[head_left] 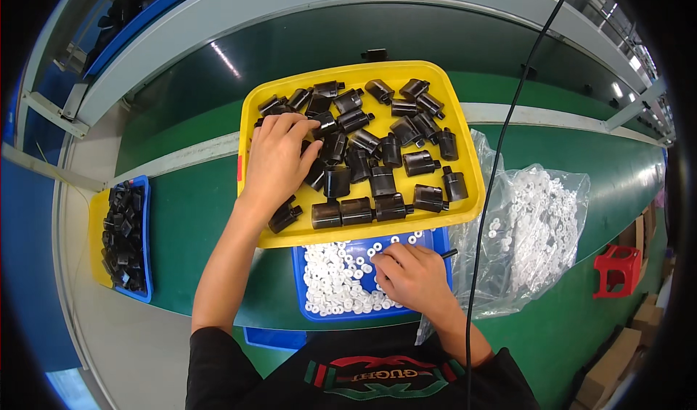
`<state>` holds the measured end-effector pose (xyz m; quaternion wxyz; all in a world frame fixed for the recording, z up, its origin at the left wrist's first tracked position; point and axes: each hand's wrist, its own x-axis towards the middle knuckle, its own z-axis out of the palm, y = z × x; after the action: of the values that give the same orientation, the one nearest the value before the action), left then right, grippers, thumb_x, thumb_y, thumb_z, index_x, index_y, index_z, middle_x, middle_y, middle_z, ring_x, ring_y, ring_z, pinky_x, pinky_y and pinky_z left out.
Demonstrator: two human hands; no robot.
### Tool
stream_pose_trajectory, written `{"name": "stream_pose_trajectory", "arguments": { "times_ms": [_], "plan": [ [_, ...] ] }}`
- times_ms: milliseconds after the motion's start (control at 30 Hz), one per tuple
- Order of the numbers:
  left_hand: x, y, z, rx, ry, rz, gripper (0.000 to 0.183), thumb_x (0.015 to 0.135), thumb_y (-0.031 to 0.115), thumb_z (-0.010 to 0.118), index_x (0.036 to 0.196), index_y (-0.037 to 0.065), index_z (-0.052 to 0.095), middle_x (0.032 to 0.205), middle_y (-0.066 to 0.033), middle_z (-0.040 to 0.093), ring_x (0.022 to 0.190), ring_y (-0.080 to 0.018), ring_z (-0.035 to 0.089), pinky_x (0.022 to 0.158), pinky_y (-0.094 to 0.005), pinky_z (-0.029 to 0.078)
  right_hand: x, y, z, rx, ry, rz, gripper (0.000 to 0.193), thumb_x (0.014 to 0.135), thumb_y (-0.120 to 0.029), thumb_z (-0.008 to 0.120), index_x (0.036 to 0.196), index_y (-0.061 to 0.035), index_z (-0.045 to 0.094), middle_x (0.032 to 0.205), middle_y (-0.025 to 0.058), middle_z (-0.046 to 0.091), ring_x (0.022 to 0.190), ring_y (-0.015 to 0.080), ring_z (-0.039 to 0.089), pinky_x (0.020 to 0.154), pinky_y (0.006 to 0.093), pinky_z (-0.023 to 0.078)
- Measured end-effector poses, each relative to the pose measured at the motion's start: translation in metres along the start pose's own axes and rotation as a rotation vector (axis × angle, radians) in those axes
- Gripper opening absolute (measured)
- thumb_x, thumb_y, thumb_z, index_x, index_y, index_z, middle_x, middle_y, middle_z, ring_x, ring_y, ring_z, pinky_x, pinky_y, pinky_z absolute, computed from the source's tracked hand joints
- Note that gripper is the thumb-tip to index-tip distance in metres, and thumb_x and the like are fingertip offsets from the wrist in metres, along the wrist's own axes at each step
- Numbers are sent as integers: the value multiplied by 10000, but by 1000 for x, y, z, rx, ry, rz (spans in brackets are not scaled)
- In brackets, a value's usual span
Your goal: The person repeatedly picks black cylindrical components from a yellow tray and white washers from a blue tray, then inserts the washers into the components by hand. The person handles items one at a time and places the assembled units back into the yellow tray.
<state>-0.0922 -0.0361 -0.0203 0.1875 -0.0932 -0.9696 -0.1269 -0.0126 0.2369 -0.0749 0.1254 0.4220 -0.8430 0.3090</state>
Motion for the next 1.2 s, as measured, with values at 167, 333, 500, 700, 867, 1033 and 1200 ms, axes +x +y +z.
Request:
{"name": "stream_pose_trajectory", "arguments": {
  "times_ms": [167, 333, 500, 700, 867, 1033, 1200],
  "plan": [
    [2, 5, 2, -97, 21, -67, 274, 811, 108, 745, 1074, 47, 695, 1121, -130, 631, 1062, -316, 565, 912, -405, 468, 1, -6, -6, 30, 2, -55, 206, 678, -89, 713, 871, -87, 641, 762, 20, 513, 614, 162, 588, 548, 303, 483],
    [3, -11, 3, -60, 22, -138, 243, 826, 123, 738, 1053, 45, 699, 1089, -152, 634, 997, -343, 604, 873, -420, 487, 5, -13, -2, 52, -72, -120, 283, 636, -57, 757, 901, -86, 663, 826, 25, 577, 634, 189, 608, 555, 308, 488],
    [14, -18, 4, -42, -16, -238, 348, 838, 96, 709, 1177, 62, 636, 1100, -171, 647, 952, -346, 631, 831, -419, 508, 21, -24, -18, 207, -55, -136, 386, 657, -67, 705, 1040, -79, 660, 760, 29, 547, 588, 200, 586, 542, 316, 486],
    [1, 12, -20, -181, 133, -235, 421, 819, 21, 644, 1234, 56, 585, 1074, -171, 673, 977, -332, 625, 874, -411, 491, 39, -34, -42, 928, -146, -104, 686, 642, 9, 623, 1323, -54, 576, 649, 45, 515, 530, 209, 550, 501, 318, 451],
    [-29, 41, -46, -449, 141, -150, 409, 898, -26, 597, 1301, 31, 562, 1223, -114, 642, 1095, -167, 619, 859, -260, 482, 28, -31, -84, 1817, -510, -145, 579, 667, 41, 586, 1246, 25, 613, 618, 60, 547, 500, 203, 539, 473, 293, 418],
    [-48, 44, -56, -657, 194, -155, 438, 876, -121, 542, 1309, -62, 519, 1307, -209, 565, 1145, -247, 603, 986, -353, 478, 18, -33, -78, 1998, -572, -333, 539, 688, 39, 585, 1226, 33, 621, 632, 68, 552, 499, 200, 539, 469, 294, 417],
    [-54, 41, -62, -436, 163, -46, 422, 970, 1, 553, 1374, -66, 450, 1428, -206, 475, 1241, -245, 561, 1037, -334, 458, 8, -36, -69, 2062, -575, -421, 499, 708, 38, 584, 1205, 41, 629, 646, 75, 558, 499, 196, 540, 465, 294, 416]
  ]
}}
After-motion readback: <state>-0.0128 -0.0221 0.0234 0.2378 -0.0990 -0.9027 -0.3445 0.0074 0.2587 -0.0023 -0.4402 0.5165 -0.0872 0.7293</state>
